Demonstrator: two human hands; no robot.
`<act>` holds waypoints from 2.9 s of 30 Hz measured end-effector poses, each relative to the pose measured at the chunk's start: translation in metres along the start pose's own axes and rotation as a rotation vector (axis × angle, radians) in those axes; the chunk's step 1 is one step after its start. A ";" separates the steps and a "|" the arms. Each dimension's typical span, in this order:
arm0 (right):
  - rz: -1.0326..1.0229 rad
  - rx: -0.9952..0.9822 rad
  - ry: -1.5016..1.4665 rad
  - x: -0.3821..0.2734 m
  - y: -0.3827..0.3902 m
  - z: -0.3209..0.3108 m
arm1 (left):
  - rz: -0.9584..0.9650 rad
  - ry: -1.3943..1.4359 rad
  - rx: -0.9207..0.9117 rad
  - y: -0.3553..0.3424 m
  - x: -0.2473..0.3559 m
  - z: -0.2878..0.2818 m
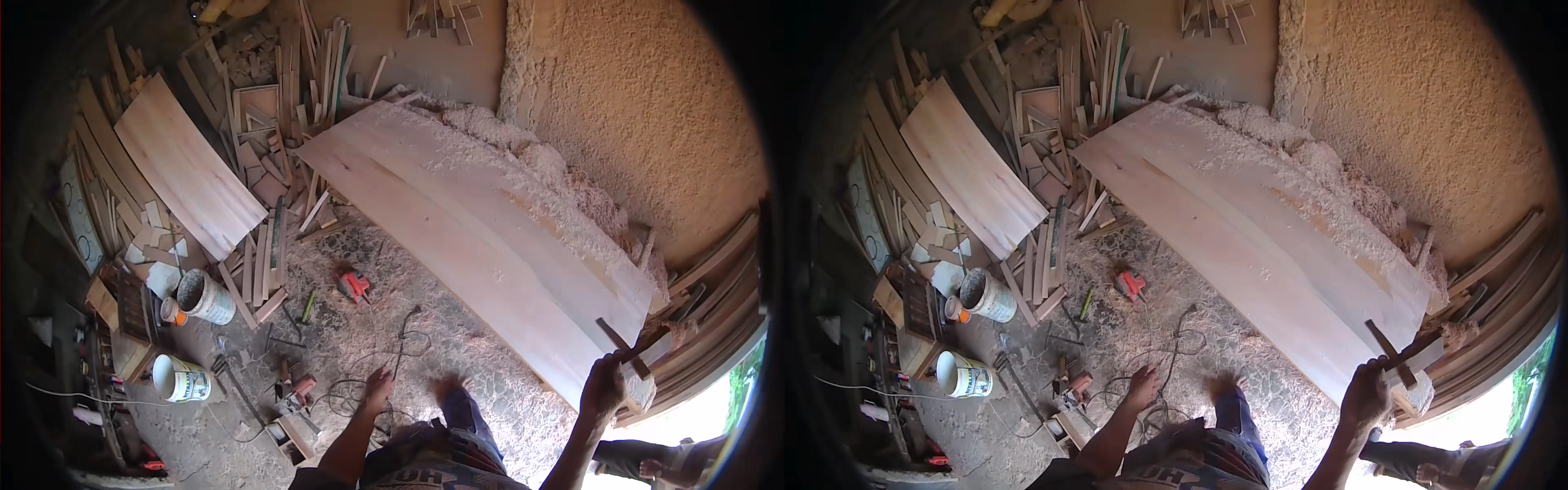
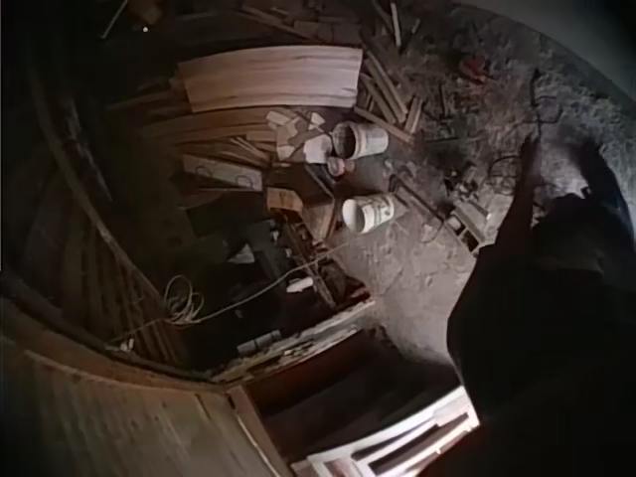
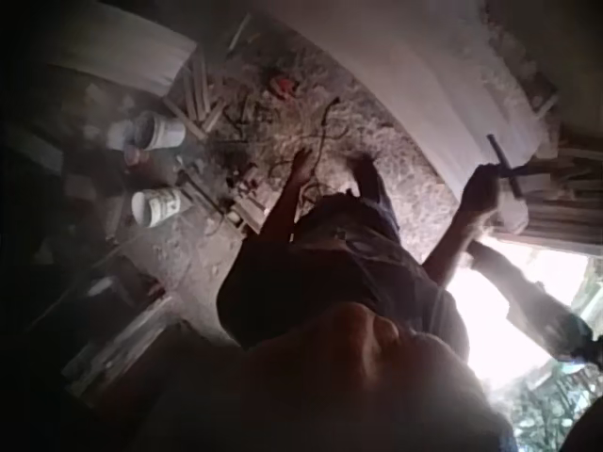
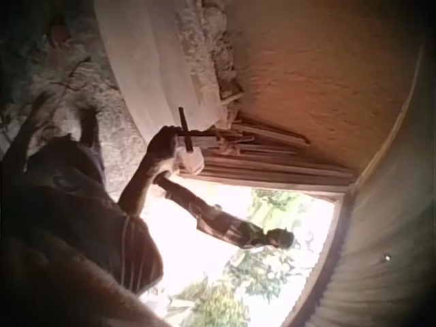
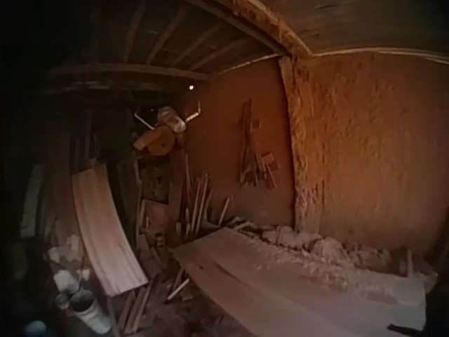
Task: The person uses a power planer to smooth a wooden board on a workbench and then uses a hand tool on a smaller piece of wood.
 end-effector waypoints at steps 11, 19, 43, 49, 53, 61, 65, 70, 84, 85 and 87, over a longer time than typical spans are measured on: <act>-0.061 0.215 0.760 0.106 -0.260 -0.036 | -0.048 0.181 0.199 -0.134 0.118 0.116; 0.135 -0.139 1.661 0.185 -0.452 -0.098 | -0.010 0.241 0.230 -0.202 0.206 0.165; 0.238 -0.162 1.959 0.290 -0.647 -0.250 | 0.042 0.426 0.460 -0.275 0.320 0.177; -0.134 -0.212 1.762 0.229 -0.700 -0.290 | 0.141 0.608 0.347 -0.280 0.314 0.191; -0.418 -0.233 1.621 0.164 -0.738 -0.235 | 0.105 0.458 0.310 -0.265 0.331 0.223; -0.654 -0.336 1.781 0.033 -0.750 0.035 | 0.042 0.741 0.209 -0.316 0.385 0.315; -0.816 -0.519 1.851 0.087 -0.668 0.210 | 0.022 0.868 0.117 -0.342 0.408 0.343; -0.976 -0.516 1.931 0.088 -0.614 0.285 | -0.056 0.948 0.017 -0.360 0.430 0.394; -1.021 -0.489 2.113 0.104 -0.517 0.331 | -0.108 1.294 -0.179 -0.390 0.383 0.378; -1.046 -0.503 2.117 0.098 -0.510 0.329 | -0.103 1.281 -0.167 -0.377 0.384 0.379; -0.975 -0.380 2.056 0.088 -0.493 0.329 | -0.085 1.168 -0.135 -0.343 0.386 0.381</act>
Point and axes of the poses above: each hand's wrist, its own y-axis away from the middle knuckle, its own z-axis out of the palm, x = y × z, the point moved 1 cm from there along -y, towards the middle knuckle, and after that the axes turned 4 degrees about -z, right-handed, at the moved point
